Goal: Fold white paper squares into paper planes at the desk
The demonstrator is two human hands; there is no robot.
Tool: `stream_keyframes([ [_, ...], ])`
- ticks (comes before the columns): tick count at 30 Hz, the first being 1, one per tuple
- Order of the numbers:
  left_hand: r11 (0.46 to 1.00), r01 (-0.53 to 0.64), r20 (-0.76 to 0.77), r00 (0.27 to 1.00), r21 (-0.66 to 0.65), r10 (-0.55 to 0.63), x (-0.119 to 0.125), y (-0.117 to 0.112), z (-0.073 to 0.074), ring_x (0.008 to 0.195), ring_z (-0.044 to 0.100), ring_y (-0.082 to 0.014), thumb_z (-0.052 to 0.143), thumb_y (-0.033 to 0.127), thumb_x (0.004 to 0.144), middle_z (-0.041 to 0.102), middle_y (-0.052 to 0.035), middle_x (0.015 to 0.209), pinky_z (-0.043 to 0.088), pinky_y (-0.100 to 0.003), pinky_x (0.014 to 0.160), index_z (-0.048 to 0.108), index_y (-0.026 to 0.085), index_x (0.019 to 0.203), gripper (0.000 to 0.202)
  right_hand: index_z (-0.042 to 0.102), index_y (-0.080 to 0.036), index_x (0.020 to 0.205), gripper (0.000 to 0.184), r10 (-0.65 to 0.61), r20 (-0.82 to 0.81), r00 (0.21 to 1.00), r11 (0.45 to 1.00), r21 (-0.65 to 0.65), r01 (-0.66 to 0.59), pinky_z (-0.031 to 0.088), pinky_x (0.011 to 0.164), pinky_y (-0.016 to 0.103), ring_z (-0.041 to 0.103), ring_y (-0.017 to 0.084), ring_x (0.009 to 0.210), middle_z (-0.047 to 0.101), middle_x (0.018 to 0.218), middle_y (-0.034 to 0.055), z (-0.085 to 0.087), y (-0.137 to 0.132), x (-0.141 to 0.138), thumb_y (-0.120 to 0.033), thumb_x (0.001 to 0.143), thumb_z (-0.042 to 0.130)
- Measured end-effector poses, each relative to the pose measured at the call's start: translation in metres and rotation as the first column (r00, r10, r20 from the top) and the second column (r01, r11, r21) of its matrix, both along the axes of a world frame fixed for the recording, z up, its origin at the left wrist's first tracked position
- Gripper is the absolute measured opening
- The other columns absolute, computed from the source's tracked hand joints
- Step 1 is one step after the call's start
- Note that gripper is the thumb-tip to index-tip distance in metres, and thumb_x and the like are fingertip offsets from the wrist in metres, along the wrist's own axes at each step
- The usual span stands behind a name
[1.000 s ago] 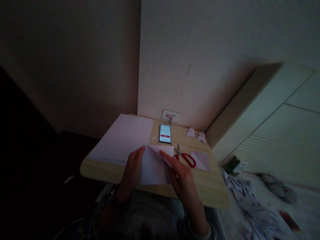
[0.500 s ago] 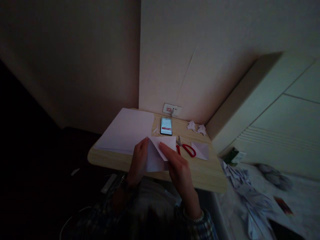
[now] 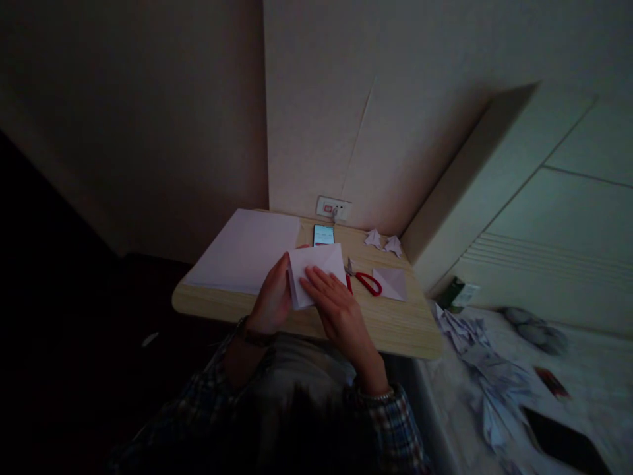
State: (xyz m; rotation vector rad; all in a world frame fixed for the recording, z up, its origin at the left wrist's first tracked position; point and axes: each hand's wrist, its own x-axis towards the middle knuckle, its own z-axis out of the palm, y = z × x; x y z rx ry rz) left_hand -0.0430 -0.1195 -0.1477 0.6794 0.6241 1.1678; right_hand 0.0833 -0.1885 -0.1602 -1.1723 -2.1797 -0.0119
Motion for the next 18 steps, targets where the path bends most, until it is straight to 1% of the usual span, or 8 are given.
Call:
stream_keyframes([
  [5, 0.996, 0.064, 0.022, 0.998, -0.057, -0.063, -0.004, 0.005, -0.006, 0.100, 0.065, -0.0228, 0.045, 0.036, 0.086, 0.074, -0.0070, 0.094, 0.051, -0.030, 0.085, 0.065, 0.016, 0.098, 0.030, 0.035, -0.024, 0.144, 0.055, 0.021, -0.002, 1.000, 0.999, -0.037, -0.021, 0.028, 0.116, 0.045, 0.028, 0.017, 0.142, 0.038, 0.149, 0.0053, -0.010, 0.006, -0.001, -0.008, 0.091, 0.040],
  [10, 0.998, 0.038, -0.046, 0.998, -0.050, -0.040, -0.008, 0.010, -0.013, 0.099, 0.065, -0.0236, 0.050, 0.042, 0.083, 0.074, -0.0083, 0.092, 0.052, -0.030, 0.082, 0.065, 0.017, 0.095, 0.031, 0.036, -0.026, 0.143, 0.053, 0.027, 0.025, 0.999, 0.997, -0.077, -0.025, 0.029, 0.116, 0.045, 0.027, 0.018, 0.142, 0.038, 0.150, 0.0048, -0.012, 0.008, -0.006, -0.012, 0.092, 0.042],
  [12, 0.998, 0.032, -0.046, 0.998, -0.062, -0.035, -0.007, 0.010, -0.013, 0.100, 0.065, -0.0246, 0.052, 0.044, 0.081, 0.073, -0.0094, 0.091, 0.052, -0.032, 0.081, 0.065, 0.017, 0.094, 0.032, 0.036, -0.026, 0.143, 0.052, 0.021, 0.040, 0.999, 0.996, -0.089, -0.018, 0.028, 0.116, 0.045, 0.026, 0.018, 0.142, 0.037, 0.150, 0.0046, -0.012, 0.007, -0.008, -0.013, 0.093, 0.041],
  [15, 0.995, 0.068, -0.007, 0.998, -0.080, -0.068, -0.005, 0.008, -0.011, 0.100, 0.064, -0.0255, 0.052, 0.046, 0.081, 0.073, -0.0102, 0.088, 0.053, -0.034, 0.081, 0.065, 0.017, 0.095, 0.035, 0.036, -0.024, 0.143, 0.053, 0.008, 0.038, 0.999, 0.997, -0.082, -0.005, 0.027, 0.116, 0.045, 0.024, 0.018, 0.143, 0.036, 0.151, 0.0051, -0.015, 0.006, -0.007, -0.012, 0.092, 0.042],
  [18, 0.997, 0.070, 0.002, 0.998, -0.026, -0.070, -0.006, 0.007, -0.010, 0.100, 0.064, -0.0252, 0.056, 0.046, 0.080, 0.073, -0.0105, 0.089, 0.052, -0.033, 0.081, 0.065, 0.017, 0.093, 0.033, 0.036, -0.025, 0.143, 0.054, 0.015, 0.023, 1.000, 0.997, -0.077, -0.013, 0.028, 0.116, 0.046, 0.024, 0.018, 0.143, 0.036, 0.151, 0.0048, -0.018, 0.008, -0.005, -0.010, 0.091, 0.042],
])
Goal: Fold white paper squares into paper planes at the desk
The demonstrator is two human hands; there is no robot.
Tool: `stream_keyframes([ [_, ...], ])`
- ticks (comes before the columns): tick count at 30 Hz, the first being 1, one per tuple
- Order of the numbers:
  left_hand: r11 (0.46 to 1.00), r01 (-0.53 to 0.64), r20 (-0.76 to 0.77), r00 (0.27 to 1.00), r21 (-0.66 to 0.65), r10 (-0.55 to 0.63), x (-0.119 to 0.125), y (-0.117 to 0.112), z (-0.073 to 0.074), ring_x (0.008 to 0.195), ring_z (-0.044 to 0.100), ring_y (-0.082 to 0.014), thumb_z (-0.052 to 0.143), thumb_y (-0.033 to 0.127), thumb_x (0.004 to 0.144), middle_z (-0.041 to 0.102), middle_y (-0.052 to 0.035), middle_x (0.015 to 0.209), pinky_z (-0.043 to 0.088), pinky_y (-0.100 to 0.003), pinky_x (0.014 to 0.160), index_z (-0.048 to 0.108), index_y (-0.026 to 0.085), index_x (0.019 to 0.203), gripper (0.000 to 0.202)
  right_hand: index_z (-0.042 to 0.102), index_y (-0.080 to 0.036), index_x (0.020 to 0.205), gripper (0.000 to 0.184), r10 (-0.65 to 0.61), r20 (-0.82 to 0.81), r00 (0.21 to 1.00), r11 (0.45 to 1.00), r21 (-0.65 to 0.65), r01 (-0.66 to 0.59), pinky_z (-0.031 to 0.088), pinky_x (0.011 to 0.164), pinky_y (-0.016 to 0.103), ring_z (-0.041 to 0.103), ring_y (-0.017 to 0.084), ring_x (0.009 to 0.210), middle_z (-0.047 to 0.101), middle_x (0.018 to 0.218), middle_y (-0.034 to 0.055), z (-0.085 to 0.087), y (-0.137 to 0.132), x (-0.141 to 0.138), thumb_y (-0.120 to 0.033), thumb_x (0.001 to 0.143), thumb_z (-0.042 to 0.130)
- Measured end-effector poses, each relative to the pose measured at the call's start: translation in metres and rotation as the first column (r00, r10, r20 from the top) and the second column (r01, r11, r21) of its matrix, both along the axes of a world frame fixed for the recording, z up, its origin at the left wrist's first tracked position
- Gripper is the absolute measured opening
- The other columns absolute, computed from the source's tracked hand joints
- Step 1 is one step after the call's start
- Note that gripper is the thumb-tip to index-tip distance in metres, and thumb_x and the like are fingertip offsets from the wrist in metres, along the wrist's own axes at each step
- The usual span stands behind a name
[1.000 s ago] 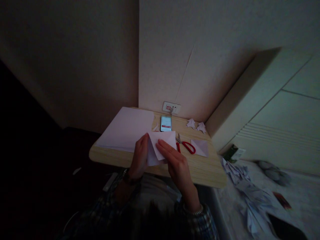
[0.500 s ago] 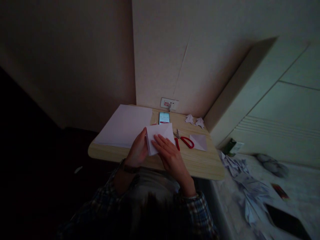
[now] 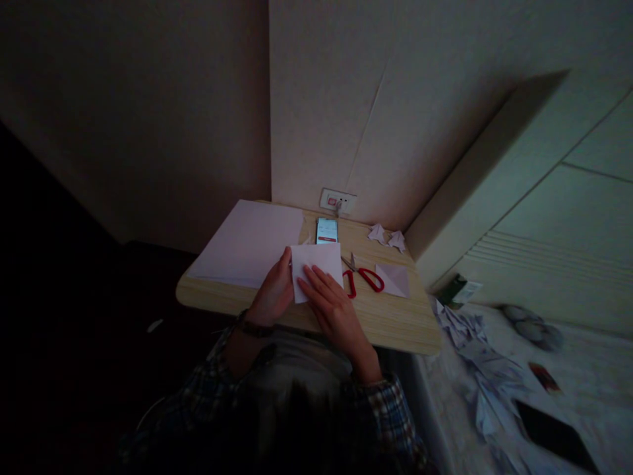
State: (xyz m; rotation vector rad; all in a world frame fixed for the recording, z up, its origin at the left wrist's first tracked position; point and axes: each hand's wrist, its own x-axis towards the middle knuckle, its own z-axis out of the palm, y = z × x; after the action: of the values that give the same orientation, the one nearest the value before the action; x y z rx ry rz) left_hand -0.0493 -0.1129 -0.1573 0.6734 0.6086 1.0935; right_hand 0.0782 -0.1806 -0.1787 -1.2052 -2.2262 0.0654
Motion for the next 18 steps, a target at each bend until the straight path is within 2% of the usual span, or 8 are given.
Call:
stream_keyframes([
  [3, 0.994, -0.047, -0.019, 0.999, 0.095, 0.049, -0.004, -0.001, -0.004, 0.100, 0.064, -0.0236, 0.065, 0.037, 0.074, 0.072, -0.0082, 0.091, 0.051, -0.029, 0.081, 0.065, 0.017, 0.086, 0.023, 0.039, -0.025, 0.142, 0.051, 0.009, -0.017, 1.000, 1.000, -0.023, -0.009, 0.027, 0.115, 0.047, 0.025, 0.019, 0.143, 0.037, 0.150, 0.0052, 0.000, 0.001, 0.000, -0.014, 0.092, 0.042],
  [6, 0.990, -0.068, -0.035, 0.997, 0.127, 0.073, -0.009, 0.000, -0.009, 0.094, 0.065, -0.0225, 0.071, 0.033, 0.068, 0.072, -0.0055, 0.086, 0.051, -0.027, 0.076, 0.063, 0.017, 0.079, 0.020, 0.042, -0.026, 0.139, 0.046, 0.025, -0.078, 0.997, 0.999, -0.040, -0.028, 0.026, 0.116, 0.047, 0.027, 0.019, 0.142, 0.039, 0.149, 0.0059, 0.000, 0.001, -0.003, -0.020, 0.093, 0.044],
  [7, 0.989, -0.069, -0.034, 0.997, 0.131, 0.074, -0.010, 0.001, -0.010, 0.093, 0.065, -0.0224, 0.072, 0.033, 0.067, 0.072, -0.0051, 0.084, 0.051, -0.027, 0.074, 0.063, 0.017, 0.078, 0.021, 0.043, -0.026, 0.139, 0.046, 0.009, -0.125, 0.992, 0.999, -0.035, -0.014, 0.026, 0.116, 0.047, 0.027, 0.019, 0.142, 0.039, 0.149, 0.0059, -0.001, 0.001, -0.004, -0.022, 0.094, 0.044],
  [9, 0.987, -0.071, -0.031, 0.997, 0.143, 0.076, -0.011, 0.002, -0.012, 0.091, 0.065, -0.0224, 0.072, 0.034, 0.067, 0.072, -0.0049, 0.083, 0.051, -0.026, 0.072, 0.063, 0.016, 0.078, 0.023, 0.042, -0.026, 0.139, 0.045, -0.092, -0.268, 0.959, 0.996, -0.015, 0.091, 0.025, 0.116, 0.046, 0.028, 0.020, 0.142, 0.038, 0.150, 0.0069, -0.006, 0.002, -0.005, -0.025, 0.094, 0.045],
  [11, 0.985, -0.079, -0.029, 0.996, 0.152, 0.084, -0.011, 0.002, -0.013, 0.090, 0.065, -0.0225, 0.072, 0.034, 0.067, 0.072, -0.0050, 0.084, 0.051, -0.027, 0.072, 0.064, 0.016, 0.079, 0.024, 0.039, -0.024, 0.140, 0.050, -0.250, -0.460, 0.852, 0.963, -0.028, 0.267, 0.027, 0.115, 0.047, 0.030, 0.022, 0.140, 0.037, 0.150, 0.0101, -0.015, 0.005, -0.004, -0.030, 0.091, 0.050],
  [13, 0.985, -0.081, -0.026, 0.996, 0.152, 0.085, -0.011, 0.001, -0.015, 0.090, 0.065, -0.0226, 0.072, 0.034, 0.067, 0.072, -0.0053, 0.085, 0.051, -0.028, 0.073, 0.065, 0.015, 0.078, 0.023, 0.034, -0.018, 0.140, 0.061, -0.365, -0.631, 0.684, 0.922, -0.144, 0.360, 0.039, 0.107, 0.044, 0.038, 0.023, 0.136, 0.038, 0.147, 0.0143, -0.025, 0.010, -0.001, -0.035, 0.086, 0.057],
  [15, 0.986, -0.061, -0.034, 0.997, 0.158, 0.067, -0.010, -0.001, -0.017, 0.090, 0.065, -0.0227, 0.071, 0.034, 0.069, 0.072, -0.0054, 0.086, 0.051, -0.028, 0.074, 0.066, 0.015, 0.081, 0.023, 0.040, -0.016, 0.134, 0.059, -0.404, -0.719, 0.566, 0.914, -0.282, 0.293, 0.047, 0.099, 0.039, 0.053, 0.023, 0.123, 0.051, 0.136, 0.0152, -0.034, 0.014, 0.002, -0.035, 0.082, 0.061],
  [18, 0.980, -0.039, -0.083, 0.995, 0.197, 0.056, -0.009, -0.001, -0.020, 0.089, 0.065, -0.0231, 0.068, 0.037, 0.072, 0.073, -0.0054, 0.088, 0.051, -0.027, 0.070, 0.067, 0.015, 0.090, 0.028, 0.057, -0.015, 0.114, 0.039, -0.414, -0.754, 0.510, 0.900, -0.425, 0.101, 0.055, 0.085, 0.036, 0.067, 0.021, 0.096, 0.070, 0.109, 0.0112, -0.040, 0.018, 0.003, -0.034, 0.080, 0.061],
])
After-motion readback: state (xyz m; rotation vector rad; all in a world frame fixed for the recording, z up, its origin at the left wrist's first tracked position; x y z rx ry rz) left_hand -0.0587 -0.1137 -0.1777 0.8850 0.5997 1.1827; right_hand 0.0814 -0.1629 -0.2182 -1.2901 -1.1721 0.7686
